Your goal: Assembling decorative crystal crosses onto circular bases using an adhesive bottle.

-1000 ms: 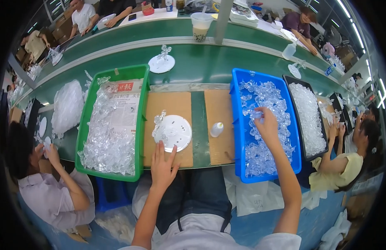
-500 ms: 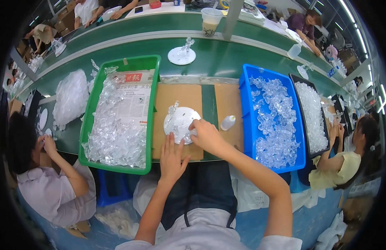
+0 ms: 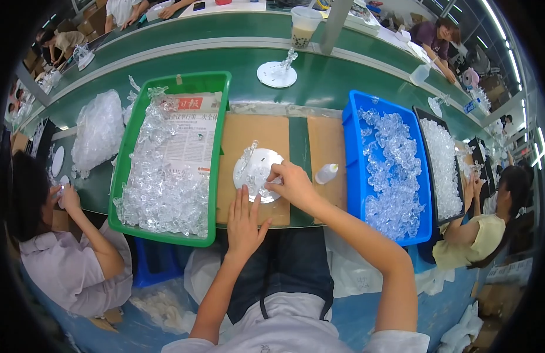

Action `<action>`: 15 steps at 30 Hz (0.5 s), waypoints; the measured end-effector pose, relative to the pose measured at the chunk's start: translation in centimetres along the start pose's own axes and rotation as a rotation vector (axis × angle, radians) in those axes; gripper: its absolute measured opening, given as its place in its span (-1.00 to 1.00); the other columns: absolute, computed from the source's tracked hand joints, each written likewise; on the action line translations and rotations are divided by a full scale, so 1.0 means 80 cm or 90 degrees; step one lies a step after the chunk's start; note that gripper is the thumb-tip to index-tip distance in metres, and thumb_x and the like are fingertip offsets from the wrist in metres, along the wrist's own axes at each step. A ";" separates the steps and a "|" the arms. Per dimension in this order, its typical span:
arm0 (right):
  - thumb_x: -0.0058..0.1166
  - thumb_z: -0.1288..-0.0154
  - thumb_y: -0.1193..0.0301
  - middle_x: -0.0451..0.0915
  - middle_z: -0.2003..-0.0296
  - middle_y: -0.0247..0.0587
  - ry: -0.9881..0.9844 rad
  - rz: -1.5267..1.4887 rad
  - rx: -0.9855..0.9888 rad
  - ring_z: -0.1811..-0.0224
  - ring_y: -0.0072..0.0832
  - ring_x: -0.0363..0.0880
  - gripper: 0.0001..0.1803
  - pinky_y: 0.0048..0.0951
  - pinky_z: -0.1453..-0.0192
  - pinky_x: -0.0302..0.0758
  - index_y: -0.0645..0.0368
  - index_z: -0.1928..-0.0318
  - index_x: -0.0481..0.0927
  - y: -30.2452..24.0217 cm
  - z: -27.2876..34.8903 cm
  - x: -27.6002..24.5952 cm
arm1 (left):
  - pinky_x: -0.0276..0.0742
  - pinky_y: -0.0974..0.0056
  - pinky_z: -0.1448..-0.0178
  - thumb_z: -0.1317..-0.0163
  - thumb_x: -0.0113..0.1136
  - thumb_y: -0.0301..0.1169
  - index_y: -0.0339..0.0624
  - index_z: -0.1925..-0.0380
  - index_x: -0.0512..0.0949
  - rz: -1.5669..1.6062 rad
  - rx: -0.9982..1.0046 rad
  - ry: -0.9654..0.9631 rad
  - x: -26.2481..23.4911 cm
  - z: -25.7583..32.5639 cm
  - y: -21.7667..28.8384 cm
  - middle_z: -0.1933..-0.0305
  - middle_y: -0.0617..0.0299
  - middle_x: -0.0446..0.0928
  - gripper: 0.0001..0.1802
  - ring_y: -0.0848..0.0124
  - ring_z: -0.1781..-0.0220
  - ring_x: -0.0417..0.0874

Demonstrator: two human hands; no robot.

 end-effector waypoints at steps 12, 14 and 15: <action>0.20 -0.06 0.27 0.57 0.24 -0.12 -0.170 0.242 -0.131 0.09 -0.17 0.53 -0.71 -0.23 0.06 0.48 -0.01 0.17 0.56 -0.031 -0.018 -0.001 | 0.07 -0.04 -0.38 -0.14 0.17 -0.17 0.11 -0.29 0.28 0.011 -0.046 -0.018 -0.004 -0.010 -0.003 -0.36 -0.24 0.08 -0.33 -0.10 -0.39 0.11; 0.20 -0.06 0.26 0.56 0.23 -0.07 -0.007 0.192 -0.109 0.06 -0.12 0.52 -0.66 -0.20 0.01 0.47 0.00 0.11 0.56 -0.033 -0.069 -0.069 | 0.05 -0.06 -0.37 -0.13 0.19 -0.21 0.07 -0.27 0.32 0.045 -0.047 -0.019 -0.006 -0.007 -0.005 -0.36 -0.25 0.08 -0.35 -0.12 -0.39 0.09; 0.19 -0.08 0.24 0.56 0.23 -0.02 0.144 0.225 -0.128 0.07 -0.08 0.53 -0.63 -0.15 0.01 0.47 0.03 0.08 0.54 -0.038 -0.097 -0.123 | 0.05 -0.06 -0.37 -0.13 0.19 -0.21 0.07 -0.27 0.32 0.041 -0.049 -0.016 -0.008 -0.004 -0.006 -0.36 -0.25 0.08 -0.35 -0.12 -0.39 0.09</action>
Point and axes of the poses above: each hand's wrist, its own z-axis away from the middle knuckle, its own x-axis out of the palm, y = z × x, the point moved 10 cm from there along -z, towards the middle knuckle
